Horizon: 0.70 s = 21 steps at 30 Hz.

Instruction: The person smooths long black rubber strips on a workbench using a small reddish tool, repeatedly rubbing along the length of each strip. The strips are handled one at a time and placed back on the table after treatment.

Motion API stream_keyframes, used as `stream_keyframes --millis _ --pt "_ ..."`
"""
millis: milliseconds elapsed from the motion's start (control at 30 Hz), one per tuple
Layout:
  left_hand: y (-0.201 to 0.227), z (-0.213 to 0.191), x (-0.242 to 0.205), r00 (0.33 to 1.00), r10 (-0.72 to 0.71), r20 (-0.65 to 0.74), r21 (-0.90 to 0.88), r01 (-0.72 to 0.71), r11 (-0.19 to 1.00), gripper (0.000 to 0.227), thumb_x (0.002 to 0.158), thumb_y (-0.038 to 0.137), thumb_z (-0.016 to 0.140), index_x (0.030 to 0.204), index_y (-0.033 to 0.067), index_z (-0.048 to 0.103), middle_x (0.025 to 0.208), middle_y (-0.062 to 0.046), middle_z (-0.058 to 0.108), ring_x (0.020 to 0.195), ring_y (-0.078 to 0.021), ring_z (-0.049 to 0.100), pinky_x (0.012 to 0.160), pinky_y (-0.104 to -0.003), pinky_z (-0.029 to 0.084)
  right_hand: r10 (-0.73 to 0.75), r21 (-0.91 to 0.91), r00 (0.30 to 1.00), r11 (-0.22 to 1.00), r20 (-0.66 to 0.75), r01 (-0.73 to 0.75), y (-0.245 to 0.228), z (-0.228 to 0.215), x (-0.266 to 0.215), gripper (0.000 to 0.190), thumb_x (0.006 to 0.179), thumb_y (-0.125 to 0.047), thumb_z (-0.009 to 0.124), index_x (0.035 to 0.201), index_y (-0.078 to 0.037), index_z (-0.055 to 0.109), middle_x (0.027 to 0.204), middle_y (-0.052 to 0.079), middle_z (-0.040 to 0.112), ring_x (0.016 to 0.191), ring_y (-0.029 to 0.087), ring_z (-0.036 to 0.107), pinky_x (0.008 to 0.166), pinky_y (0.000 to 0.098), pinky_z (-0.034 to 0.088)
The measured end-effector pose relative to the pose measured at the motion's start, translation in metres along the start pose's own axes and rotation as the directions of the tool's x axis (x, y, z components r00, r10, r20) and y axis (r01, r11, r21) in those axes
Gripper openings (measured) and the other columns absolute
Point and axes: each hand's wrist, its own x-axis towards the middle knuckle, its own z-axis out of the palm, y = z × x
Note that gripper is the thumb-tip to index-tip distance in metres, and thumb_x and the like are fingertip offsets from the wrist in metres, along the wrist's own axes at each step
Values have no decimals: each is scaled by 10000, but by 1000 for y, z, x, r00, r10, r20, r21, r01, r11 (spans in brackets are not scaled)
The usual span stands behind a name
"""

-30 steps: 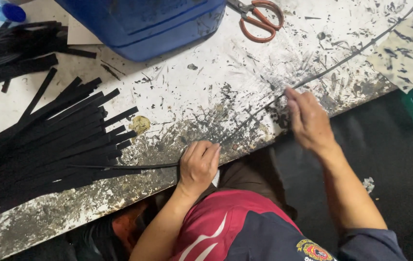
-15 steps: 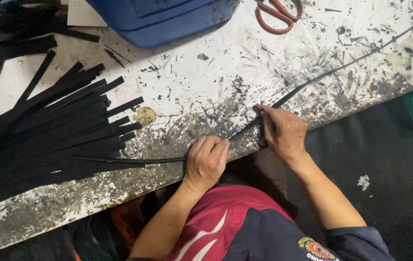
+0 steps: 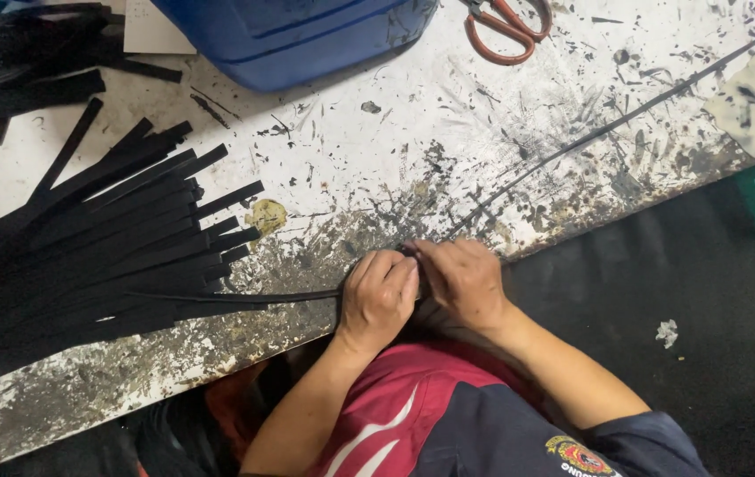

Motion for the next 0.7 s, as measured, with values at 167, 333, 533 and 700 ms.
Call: stream_keyframes --millis 167,333,533,700 --pt "-4 9 -11 1000 -6 10 -7 6 1000 38 919 65 729 898 43 750 771 -70 562 641 -275 617 560 -349 523 57 -60 997 996 -42 -60 57 -16 10 147 976 -130 689 1086 -110 785 759 51 710 632 277 629 630 379 507" --pt "0 3 -2 1000 -2 24 -3 2 1000 42 917 61 735 881 41 745 766 -72 559 632 -276 613 552 -343 518 67 5 997 998 -39 -67 25 8 -5 162 973 -152 668 1077 -166 792 737 37 719 616 260 628 635 357 507" --pt "-2 7 -8 1000 -9 20 -8 9 1000 34 931 58 722 924 31 741 782 -85 571 648 -290 618 568 -361 528 147 -149 988 977 -38 -151 65 -11 7 116 1004 -169 695 1053 -133 794 766 42 741 652 244 630 665 350 472" --pt "7 -5 9 1000 -8 21 -7 8 1000 18 896 27 738 880 25 742 758 -82 568 632 -283 618 559 -349 529 -8 -33 1000 999 -25 7 7 3 -3 101 940 -180 715 1017 -159 777 709 26 682 609 237 588 610 336 479"
